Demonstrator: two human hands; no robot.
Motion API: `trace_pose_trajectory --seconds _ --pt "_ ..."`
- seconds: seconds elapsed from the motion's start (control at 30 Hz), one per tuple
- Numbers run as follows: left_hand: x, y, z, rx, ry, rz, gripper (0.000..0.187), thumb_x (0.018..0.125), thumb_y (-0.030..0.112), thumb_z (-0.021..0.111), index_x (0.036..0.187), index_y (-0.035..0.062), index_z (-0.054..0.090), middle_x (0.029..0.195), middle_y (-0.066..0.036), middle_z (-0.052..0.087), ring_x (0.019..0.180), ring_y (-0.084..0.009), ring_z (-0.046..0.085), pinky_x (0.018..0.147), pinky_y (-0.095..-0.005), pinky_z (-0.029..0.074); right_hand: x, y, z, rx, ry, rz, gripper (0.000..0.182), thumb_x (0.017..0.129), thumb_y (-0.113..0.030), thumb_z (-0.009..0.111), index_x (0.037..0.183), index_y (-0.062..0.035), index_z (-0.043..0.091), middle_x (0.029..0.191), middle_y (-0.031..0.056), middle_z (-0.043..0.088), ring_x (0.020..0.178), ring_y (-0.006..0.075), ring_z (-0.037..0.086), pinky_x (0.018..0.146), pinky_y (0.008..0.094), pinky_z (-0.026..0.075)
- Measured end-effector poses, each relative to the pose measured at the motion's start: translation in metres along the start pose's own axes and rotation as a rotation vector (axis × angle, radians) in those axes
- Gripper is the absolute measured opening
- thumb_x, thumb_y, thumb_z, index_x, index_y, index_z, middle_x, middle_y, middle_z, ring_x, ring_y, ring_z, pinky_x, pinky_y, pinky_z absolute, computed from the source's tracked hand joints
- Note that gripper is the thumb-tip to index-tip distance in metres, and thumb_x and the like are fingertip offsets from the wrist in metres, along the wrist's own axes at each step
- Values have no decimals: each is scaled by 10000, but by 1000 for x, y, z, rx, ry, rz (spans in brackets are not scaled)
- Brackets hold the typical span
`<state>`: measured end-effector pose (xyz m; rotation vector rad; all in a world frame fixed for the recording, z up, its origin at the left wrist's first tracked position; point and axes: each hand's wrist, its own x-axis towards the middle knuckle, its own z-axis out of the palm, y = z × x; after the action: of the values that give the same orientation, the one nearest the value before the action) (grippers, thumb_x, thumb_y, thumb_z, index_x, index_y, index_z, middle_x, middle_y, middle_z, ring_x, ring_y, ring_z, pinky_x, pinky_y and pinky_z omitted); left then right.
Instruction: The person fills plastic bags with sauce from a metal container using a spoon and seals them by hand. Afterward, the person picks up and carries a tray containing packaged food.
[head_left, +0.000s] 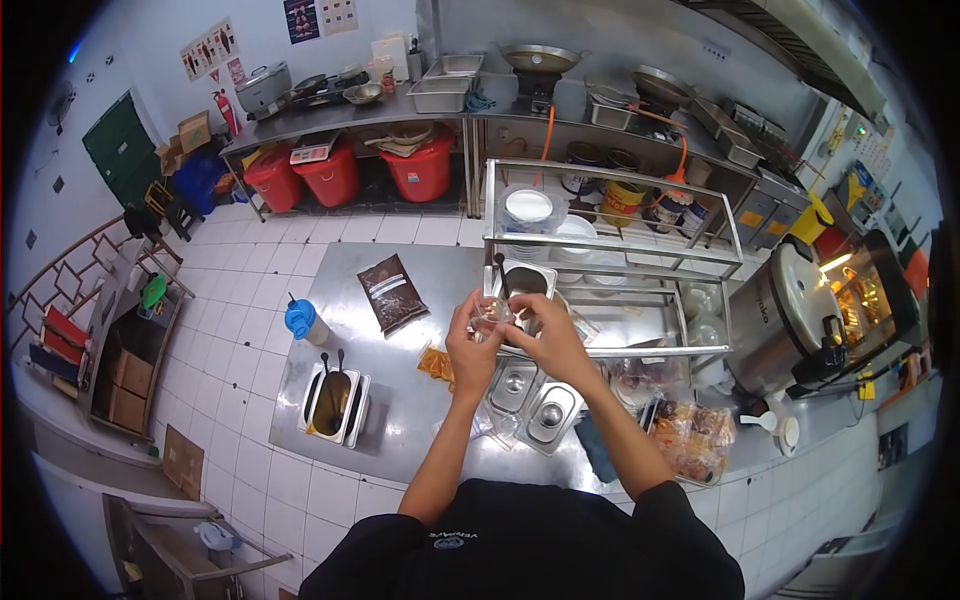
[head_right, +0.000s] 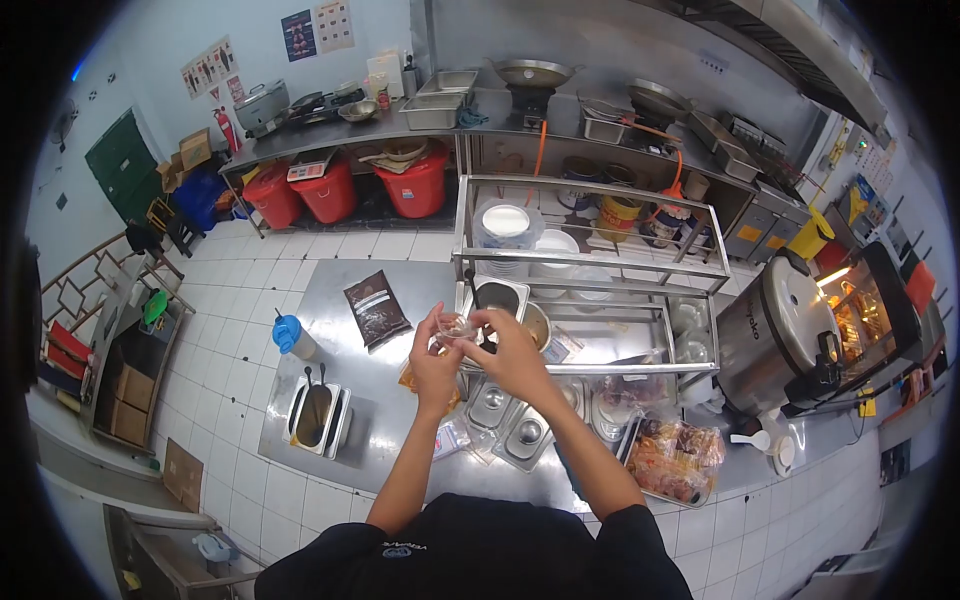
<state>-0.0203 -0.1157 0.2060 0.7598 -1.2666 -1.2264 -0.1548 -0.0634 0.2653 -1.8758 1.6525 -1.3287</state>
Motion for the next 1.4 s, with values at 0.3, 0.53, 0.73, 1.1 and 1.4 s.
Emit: trace_pose_trajectory --seconds 0.3,0.53,0.73,1.1,1.4 --pt "7 20 -4 -265 -111 -210 292 945 120 685 1185 -43 652 983 -81 720 857 -108 659 819 -251 514 11 12 -11 443 57 259 137 947 -135 674 991 -4 669 861 6 677 785 59 593 705 216 461" --pt "3 17 7 -285 -86 -215 251 962 176 673 1104 -31 689 975 -73 727 867 -99 653 805 -235 503 -15 24 -9 609 177 377 147 924 -151 705 977 -16 685 837 6 682 775 67 608 684 224 467" --pt "-14 8 17 -76 -100 -108 207 982 175 640 1048 -14 694 947 -69 722 887 -116 646 823 -256 495 -43 14 -19 382 297 308 164 924 -158 687 951 4 693 802 43 696 746 83 628 681 253 494" --pt "-66 -25 50 25 -442 -306 141 971 144 655 1012 10 660 974 -52 694 903 -111 627 843 -259 477 -132 27 -28 257 427 362 216 899 -191 669 934 20 638 831 142 647 707 224 601 657 350 486" --pt "-113 -55 83 15 -830 -353 109 965 89 638 996 -4 687 1002 -80 709 971 -147 647 883 -272 486 -220 47 -82 176 393 508 163 895 -154 649 910 8 643 853 136 650 797 285 608 722 383 484"
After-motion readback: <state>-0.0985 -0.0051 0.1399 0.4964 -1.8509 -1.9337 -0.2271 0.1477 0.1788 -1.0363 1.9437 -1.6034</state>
